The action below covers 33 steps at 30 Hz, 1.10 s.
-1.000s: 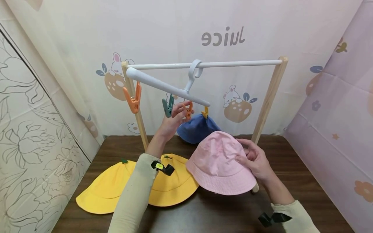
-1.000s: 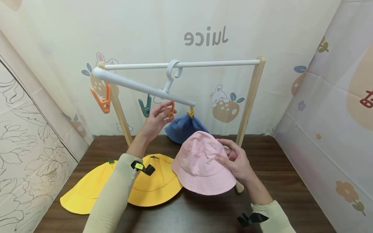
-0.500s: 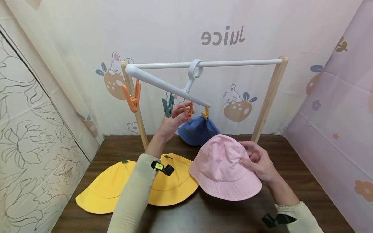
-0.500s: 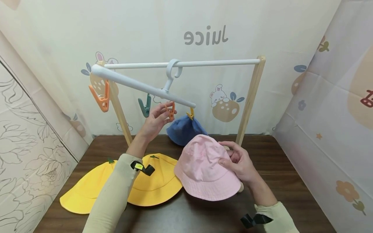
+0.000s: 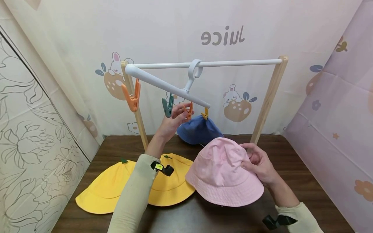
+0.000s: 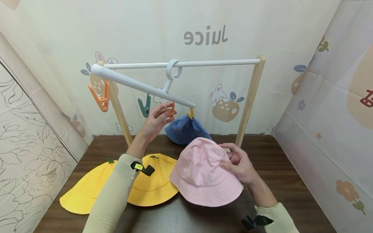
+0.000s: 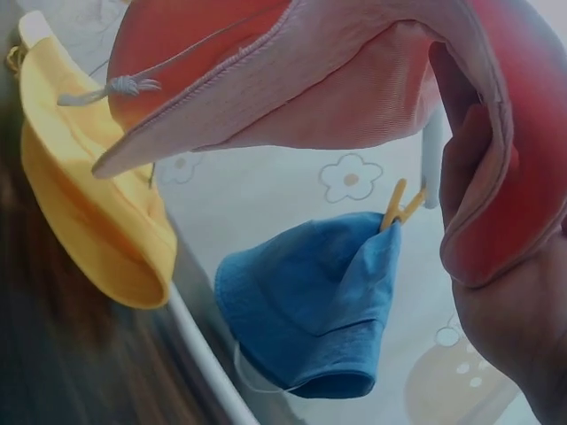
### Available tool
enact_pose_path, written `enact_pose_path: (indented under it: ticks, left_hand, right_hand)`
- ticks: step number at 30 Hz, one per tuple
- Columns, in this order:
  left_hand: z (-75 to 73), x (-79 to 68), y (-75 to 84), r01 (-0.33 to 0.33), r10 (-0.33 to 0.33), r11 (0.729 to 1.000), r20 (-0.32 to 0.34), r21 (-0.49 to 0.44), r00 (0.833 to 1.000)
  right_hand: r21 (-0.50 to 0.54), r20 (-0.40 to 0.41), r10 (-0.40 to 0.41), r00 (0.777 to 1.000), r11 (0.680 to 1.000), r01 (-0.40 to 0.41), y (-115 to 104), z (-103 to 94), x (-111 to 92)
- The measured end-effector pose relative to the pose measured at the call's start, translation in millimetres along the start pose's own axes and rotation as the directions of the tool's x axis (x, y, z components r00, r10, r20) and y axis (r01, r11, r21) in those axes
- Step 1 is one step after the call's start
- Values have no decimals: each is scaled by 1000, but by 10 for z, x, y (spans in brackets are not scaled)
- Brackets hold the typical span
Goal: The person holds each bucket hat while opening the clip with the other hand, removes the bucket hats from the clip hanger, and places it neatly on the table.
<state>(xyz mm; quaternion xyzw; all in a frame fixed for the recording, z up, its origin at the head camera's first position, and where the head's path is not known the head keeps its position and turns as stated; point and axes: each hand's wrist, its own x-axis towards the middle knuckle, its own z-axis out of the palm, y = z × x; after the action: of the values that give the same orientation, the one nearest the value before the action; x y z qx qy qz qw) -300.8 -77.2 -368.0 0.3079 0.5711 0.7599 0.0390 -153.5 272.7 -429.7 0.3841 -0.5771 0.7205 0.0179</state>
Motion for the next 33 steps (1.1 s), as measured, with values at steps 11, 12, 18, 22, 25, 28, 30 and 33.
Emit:
enact_pose_path:
  ticks: [11,12,18,22,25,28,30,33]
  left_hand:
    - [20,-14,19,3,-4,1000,22,27,1000]
    - [20,-19,19,3,-4,999,23,31,1000]
    - [18,-36,21,1,-2,999,29,35,1000]
    - [29,-38,28,-9,7,999,38,33,999]
    - [39,-42,37,-9,7,999,40,33,999]
    - [50,-47,51,-4,3,1000,41,30,999]
    - [51,-49,53,0,-2,1000,40,29,999]
    - [54,-53,56,4,-5,1000,40,26,999]
  right_hand:
    - [48,-12,95,995,994,-94,68,-62,-78]
    - [55,-14,102,995,993,-101,73,-71,-83]
    - [73,4,125,992,989,-125,120,-118,-119]
    - [40,-3,135,991,990,-135,136,-140,-132]
    - [6,-34,156,987,988,-156,142,-163,-140]
    - [-25,-63,181,982,983,-182,147,-190,-146]
    - [-58,-66,189,980,980,-193,149,-213,-151]
    - [-105,-77,205,976,971,-213,144,-255,-156]
